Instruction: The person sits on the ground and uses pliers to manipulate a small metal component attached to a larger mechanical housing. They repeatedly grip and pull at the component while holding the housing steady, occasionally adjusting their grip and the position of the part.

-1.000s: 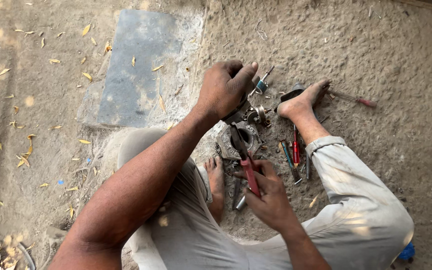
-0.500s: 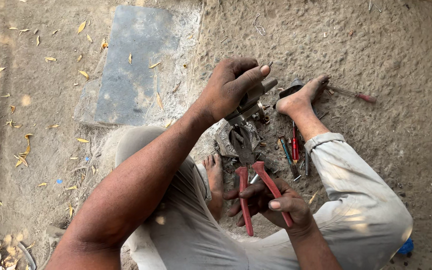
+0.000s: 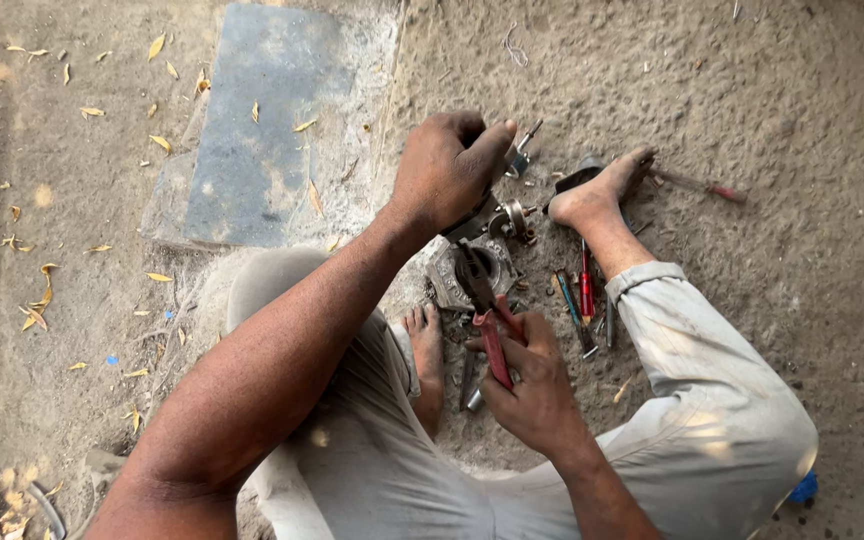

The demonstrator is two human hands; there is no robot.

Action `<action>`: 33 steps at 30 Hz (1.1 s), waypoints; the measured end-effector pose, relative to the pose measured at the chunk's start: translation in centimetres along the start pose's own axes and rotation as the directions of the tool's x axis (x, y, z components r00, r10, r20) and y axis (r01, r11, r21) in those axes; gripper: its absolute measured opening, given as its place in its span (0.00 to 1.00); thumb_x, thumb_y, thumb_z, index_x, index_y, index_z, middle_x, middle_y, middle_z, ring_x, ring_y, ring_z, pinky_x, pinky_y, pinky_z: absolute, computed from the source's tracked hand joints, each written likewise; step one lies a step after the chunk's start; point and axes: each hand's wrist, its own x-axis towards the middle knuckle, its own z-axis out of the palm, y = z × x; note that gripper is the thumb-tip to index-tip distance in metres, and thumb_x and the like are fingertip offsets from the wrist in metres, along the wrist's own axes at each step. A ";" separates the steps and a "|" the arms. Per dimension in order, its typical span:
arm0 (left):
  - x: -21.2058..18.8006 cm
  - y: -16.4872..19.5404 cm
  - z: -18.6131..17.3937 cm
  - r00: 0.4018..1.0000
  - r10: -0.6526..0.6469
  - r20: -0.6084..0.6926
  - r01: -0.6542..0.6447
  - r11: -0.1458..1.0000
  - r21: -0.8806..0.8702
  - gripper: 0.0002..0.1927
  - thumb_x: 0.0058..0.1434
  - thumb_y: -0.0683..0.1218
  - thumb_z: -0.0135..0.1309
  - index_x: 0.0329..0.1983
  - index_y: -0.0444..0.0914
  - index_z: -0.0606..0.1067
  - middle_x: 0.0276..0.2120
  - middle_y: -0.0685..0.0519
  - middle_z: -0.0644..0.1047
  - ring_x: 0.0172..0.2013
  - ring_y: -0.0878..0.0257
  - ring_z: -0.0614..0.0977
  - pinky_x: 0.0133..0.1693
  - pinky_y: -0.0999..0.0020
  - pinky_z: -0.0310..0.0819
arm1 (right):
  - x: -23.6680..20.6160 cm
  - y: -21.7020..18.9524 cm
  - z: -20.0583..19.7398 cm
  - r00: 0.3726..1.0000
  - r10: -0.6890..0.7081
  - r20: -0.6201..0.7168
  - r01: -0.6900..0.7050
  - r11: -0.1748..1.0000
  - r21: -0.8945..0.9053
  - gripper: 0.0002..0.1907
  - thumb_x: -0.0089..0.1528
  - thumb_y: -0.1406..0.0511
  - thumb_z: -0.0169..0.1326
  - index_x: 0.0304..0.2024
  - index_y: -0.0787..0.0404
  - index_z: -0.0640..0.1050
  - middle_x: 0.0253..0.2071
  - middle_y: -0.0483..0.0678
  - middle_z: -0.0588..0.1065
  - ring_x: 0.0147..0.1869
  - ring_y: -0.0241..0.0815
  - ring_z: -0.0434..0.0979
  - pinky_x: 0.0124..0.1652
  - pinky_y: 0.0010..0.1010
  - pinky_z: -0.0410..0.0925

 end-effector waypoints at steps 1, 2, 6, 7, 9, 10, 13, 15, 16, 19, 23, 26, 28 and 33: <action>0.2 0.0 -0.2 1.000 0.021 0.002 -0.021 0.998 -0.053 0.24 0.67 0.59 0.53 0.21 0.38 0.75 0.15 0.58 0.74 0.18 0.70 0.74 0.24 0.68 0.69 | 0.1 -0.3 -0.2 0.992 0.091 0.084 -0.107 0.972 0.210 0.21 0.49 0.69 0.56 0.46 0.60 0.85 0.51 0.51 0.68 0.52 0.47 0.75 0.50 0.42 0.75; 0.2 -0.1 -0.4 0.999 0.037 0.003 -0.037 0.994 -0.104 0.24 0.67 0.59 0.53 0.21 0.38 0.75 0.15 0.58 0.74 0.19 0.70 0.74 0.24 0.68 0.69 | 0.2 -0.6 -0.5 0.969 0.159 0.191 -0.225 0.887 0.403 0.23 0.49 0.69 0.55 0.48 0.61 0.83 0.55 0.51 0.68 0.52 0.46 0.77 0.48 0.41 0.78; 0.2 -0.5 -0.8 0.996 0.049 0.068 -0.027 0.956 -0.294 0.24 0.68 0.59 0.53 0.23 0.39 0.74 0.17 0.58 0.73 0.19 0.71 0.74 0.23 0.67 0.69 | 0.3 -0.6 -2.3 0.920 -0.006 0.391 -0.354 0.409 0.841 0.31 0.52 0.64 0.55 0.59 0.65 0.77 0.57 0.60 0.78 0.56 0.50 0.82 0.55 0.44 0.76; 0.2 -0.5 -0.7 0.994 0.080 0.075 -0.053 0.949 -0.310 0.24 0.68 0.60 0.53 0.23 0.39 0.74 0.17 0.58 0.73 0.19 0.71 0.73 0.23 0.68 0.68 | 0.2 -0.5 -2.7 0.913 -0.034 0.407 -0.373 0.335 0.865 0.32 0.53 0.63 0.55 0.59 0.68 0.77 0.57 0.61 0.78 0.55 0.52 0.82 0.55 0.44 0.76; 0.1 -0.5 -0.5 0.987 0.141 0.077 -0.107 0.934 -0.342 0.24 0.68 0.60 0.53 0.24 0.38 0.74 0.17 0.58 0.72 0.19 0.71 0.72 0.23 0.68 0.67 | -0.1 -0.2 -3.2 0.896 -0.100 0.434 -0.411 0.184 0.893 0.33 0.54 0.61 0.55 0.59 0.73 0.78 0.57 0.65 0.78 0.52 0.55 0.82 0.55 0.46 0.74; 0.1 -0.6 -0.4 0.983 0.160 0.087 -0.124 0.939 -0.321 0.24 0.68 0.60 0.53 0.23 0.38 0.74 0.17 0.59 0.71 0.20 0.71 0.72 0.23 0.68 0.66 | -0.2 0.0 -3.2 0.889 -0.125 0.441 -0.427 0.124 0.896 0.33 0.53 0.60 0.56 0.58 0.74 0.77 0.57 0.66 0.77 0.53 0.56 0.82 0.56 0.47 0.75; 0.0 -0.5 -0.2 0.968 0.224 0.115 -0.187 0.945 -0.268 0.26 0.69 0.61 0.53 0.23 0.38 0.73 0.17 0.59 0.70 0.21 0.72 0.70 0.23 0.68 0.63 | -0.8 0.7 -3.2 0.877 -0.184 0.445 -0.459 -0.044 0.887 0.31 0.54 0.60 0.58 0.56 0.75 0.77 0.57 0.69 0.76 0.53 0.59 0.82 0.55 0.49 0.76; -0.1 -0.6 -0.2 0.955 0.269 0.124 -0.233 0.940 -0.248 0.26 0.69 0.61 0.53 0.23 0.38 0.72 0.17 0.59 0.70 0.22 0.72 0.70 0.24 0.68 0.63 | -1.0 1.1 -3.1 0.876 -0.197 0.441 -0.470 -0.136 0.872 0.29 0.56 0.61 0.58 0.54 0.75 0.77 0.55 0.71 0.76 0.50 0.60 0.82 0.50 0.52 0.77; -0.1 -0.6 -0.1 0.954 0.271 0.129 -0.235 0.942 -0.241 0.26 0.69 0.61 0.53 0.24 0.38 0.73 0.17 0.59 0.70 0.21 0.72 0.70 0.23 0.68 0.63 | -1.0 1.3 -3.1 0.876 -0.201 0.439 -0.471 -0.159 0.868 0.28 0.56 0.60 0.58 0.53 0.75 0.77 0.54 0.71 0.75 0.49 0.60 0.82 0.48 0.52 0.77; -0.1 -0.7 0.1 0.946 0.301 0.121 -0.274 0.942 -0.195 0.25 0.69 0.61 0.52 0.25 0.38 0.74 0.16 0.58 0.70 0.20 0.70 0.71 0.23 0.66 0.64 | -1.0 1.4 -3.1 0.877 -0.226 0.423 -0.469 -0.213 0.857 0.26 0.58 0.61 0.58 0.52 0.75 0.78 0.52 0.72 0.74 0.47 0.61 0.82 0.47 0.51 0.77; 0.1 -0.9 0.7 0.964 0.244 0.104 -0.226 0.961 -0.163 0.25 0.69 0.61 0.50 0.25 0.39 0.77 0.17 0.56 0.73 0.19 0.68 0.72 0.23 0.66 0.66 | -0.8 -0.2 -1.6 0.979 -0.005 0.206 -0.144 0.697 0.702 0.23 0.57 0.64 0.60 0.54 0.66 0.81 0.46 0.61 0.71 0.49 0.53 0.78 0.49 0.46 0.75; 0.1 -1.2 1.0 0.993 0.121 0.016 -0.119 0.989 -0.090 0.25 0.69 0.60 0.50 0.25 0.38 0.78 0.18 0.56 0.75 0.19 0.67 0.74 0.23 0.66 0.69 | 0.1 -0.7 -0.2 0.993 0.090 0.070 -0.095 0.993 0.071 0.18 0.56 0.66 0.60 0.50 0.59 0.82 0.44 0.53 0.67 0.50 0.47 0.74 0.48 0.40 0.75; 0.2 -1.3 1.2 0.997 0.068 -0.037 -0.070 0.996 -0.061 0.24 0.68 0.60 0.50 0.25 0.39 0.78 0.18 0.56 0.76 0.19 0.67 0.75 0.24 0.66 0.71 | 0.8 0.0 -0.1 0.958 0.242 0.157 -0.247 0.969 0.017 0.17 0.57 0.68 0.56 0.50 0.56 0.80 0.48 0.48 0.65 0.49 0.43 0.73 0.46 0.38 0.76; 0.5 -1.3 1.0 0.990 -0.092 -0.104 0.067 0.974 -0.218 0.23 0.66 0.59 0.50 0.24 0.40 0.78 0.18 0.55 0.77 0.19 0.67 0.78 0.24 0.68 0.74 | 1.9 3.2 -1.7 0.830 0.393 0.395 -0.325 0.917 -0.230 0.11 0.64 0.61 0.57 0.47 0.57 0.81 0.42 0.47 0.74 0.45 0.40 0.76 0.46 0.36 0.73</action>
